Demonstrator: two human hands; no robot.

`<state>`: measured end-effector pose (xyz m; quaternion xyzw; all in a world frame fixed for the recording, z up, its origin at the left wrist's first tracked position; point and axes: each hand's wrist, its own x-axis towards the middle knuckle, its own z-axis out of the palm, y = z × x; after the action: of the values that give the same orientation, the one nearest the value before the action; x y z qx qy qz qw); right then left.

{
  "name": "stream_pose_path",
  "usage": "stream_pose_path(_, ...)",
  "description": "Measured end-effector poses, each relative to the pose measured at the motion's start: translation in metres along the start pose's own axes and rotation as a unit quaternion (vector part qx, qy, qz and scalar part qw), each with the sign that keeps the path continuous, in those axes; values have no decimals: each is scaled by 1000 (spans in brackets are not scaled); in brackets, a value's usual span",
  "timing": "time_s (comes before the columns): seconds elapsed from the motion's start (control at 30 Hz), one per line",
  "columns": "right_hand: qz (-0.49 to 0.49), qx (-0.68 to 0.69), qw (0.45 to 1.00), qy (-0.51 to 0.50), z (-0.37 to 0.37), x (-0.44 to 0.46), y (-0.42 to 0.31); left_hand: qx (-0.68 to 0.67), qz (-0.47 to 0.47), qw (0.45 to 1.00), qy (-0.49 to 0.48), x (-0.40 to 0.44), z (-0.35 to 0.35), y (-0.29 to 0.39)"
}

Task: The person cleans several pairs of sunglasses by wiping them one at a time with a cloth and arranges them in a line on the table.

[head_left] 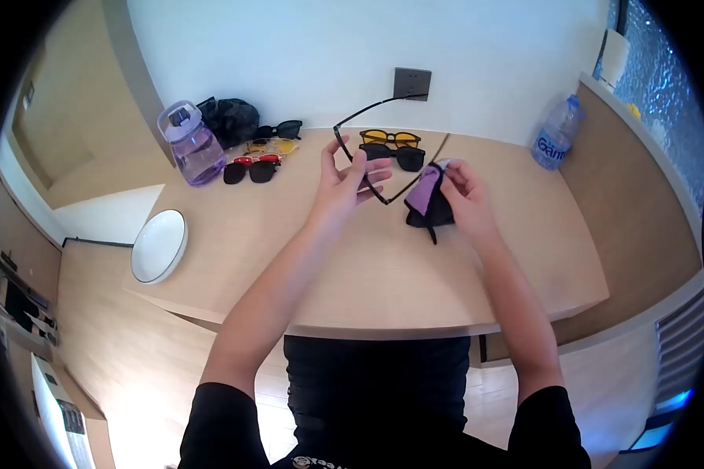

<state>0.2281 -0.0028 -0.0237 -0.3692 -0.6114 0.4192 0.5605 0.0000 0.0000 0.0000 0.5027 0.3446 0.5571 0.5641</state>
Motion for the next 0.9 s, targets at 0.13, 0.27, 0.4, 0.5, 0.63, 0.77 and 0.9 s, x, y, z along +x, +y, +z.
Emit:
stream_pose_path(0.13,-12,2,1000,-2,9,-9,-12,-28,3,999,-29,-1,9,-9)
stream_pose_path(0.27,31,136,986,-97,13,-14,-6,-7,-14,997,-72,-3,6,-12)
stream_pose_path(0.4,-24,-4,974,-223,15,-19,5,234,56,954,-179,-9,3,-32)
stream_pose_path(0.5,69,110,975,-183,13,-18,-8,124,34,976,-175,-6,6,-29)
stream_pose_path(0.63,-18,105,993,41,3,-1,-4,42,-12,994,-105,-10,12,-8)
stream_pose_path(0.77,-40,80,994,61,-17,-6,-23,93,-102,980,-143,-6,3,0)
stream_pose_path(0.9,-72,-61,996,3,6,-14,-32,71,-106,980,-153,-7,4,-8)
